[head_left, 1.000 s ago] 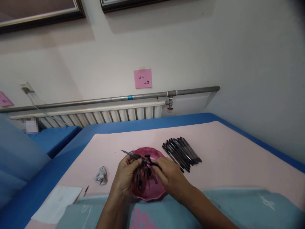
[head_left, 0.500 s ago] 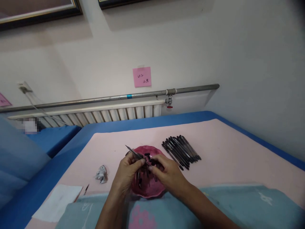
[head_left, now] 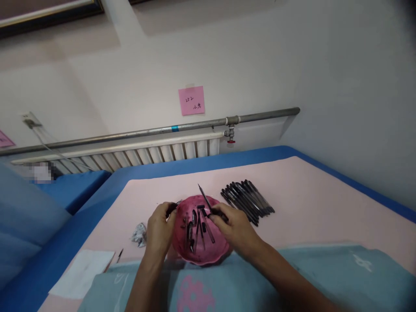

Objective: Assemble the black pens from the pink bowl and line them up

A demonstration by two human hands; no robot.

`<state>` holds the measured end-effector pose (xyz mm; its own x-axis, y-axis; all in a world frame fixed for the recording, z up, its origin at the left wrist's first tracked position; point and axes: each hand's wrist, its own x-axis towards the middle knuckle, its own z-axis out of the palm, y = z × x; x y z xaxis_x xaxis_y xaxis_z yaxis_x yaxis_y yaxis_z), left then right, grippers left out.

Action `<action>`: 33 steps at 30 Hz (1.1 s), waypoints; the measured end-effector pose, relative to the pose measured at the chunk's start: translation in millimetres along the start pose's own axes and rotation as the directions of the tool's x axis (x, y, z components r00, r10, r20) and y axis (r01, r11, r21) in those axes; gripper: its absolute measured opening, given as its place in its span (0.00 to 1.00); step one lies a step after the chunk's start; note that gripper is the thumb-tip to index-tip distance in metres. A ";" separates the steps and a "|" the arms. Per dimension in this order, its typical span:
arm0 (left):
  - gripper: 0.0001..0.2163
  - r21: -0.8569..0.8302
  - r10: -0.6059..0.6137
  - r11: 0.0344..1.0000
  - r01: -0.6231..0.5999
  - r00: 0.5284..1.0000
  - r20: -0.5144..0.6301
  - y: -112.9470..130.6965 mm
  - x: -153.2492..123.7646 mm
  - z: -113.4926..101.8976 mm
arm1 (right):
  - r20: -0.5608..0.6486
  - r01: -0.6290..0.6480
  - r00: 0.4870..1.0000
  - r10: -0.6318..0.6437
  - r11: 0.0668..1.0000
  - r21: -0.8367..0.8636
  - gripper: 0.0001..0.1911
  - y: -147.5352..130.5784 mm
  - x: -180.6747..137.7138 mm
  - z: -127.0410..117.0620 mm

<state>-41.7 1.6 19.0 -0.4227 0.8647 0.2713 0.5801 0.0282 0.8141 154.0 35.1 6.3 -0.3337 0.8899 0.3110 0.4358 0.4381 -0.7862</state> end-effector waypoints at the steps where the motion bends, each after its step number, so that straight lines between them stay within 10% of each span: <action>1: 0.05 0.044 0.024 0.999 -0.024 1.000 0.013 -0.8 -0.2 2.3 | 0.001 -0.003 1.000 0.003 1.000 0.002 0.09 0.1 0.2 -0.4; 11: 0.10 0.325 0.064 0.938 -0.123 0.981 0.184 -2.2 -1.0 15.5 | -0.018 -0.040 0.999 0.040 0.999 -0.022 0.11 2.0 3.4 -5.8; 33: 0.06 -0.108 0.023 0.994 0.013 0.947 0.320 -20.7 27.3 51.6 | -0.045 -0.009 0.999 0.007 0.999 -0.041 0.09 16.3 7.7 -13.8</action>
<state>-29.4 50.5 -16.9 -0.1640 0.9802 0.1107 0.4959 -0.0151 0.8683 170.1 50.8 3.3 -0.2923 0.8979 0.3291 0.4727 0.4348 -0.7665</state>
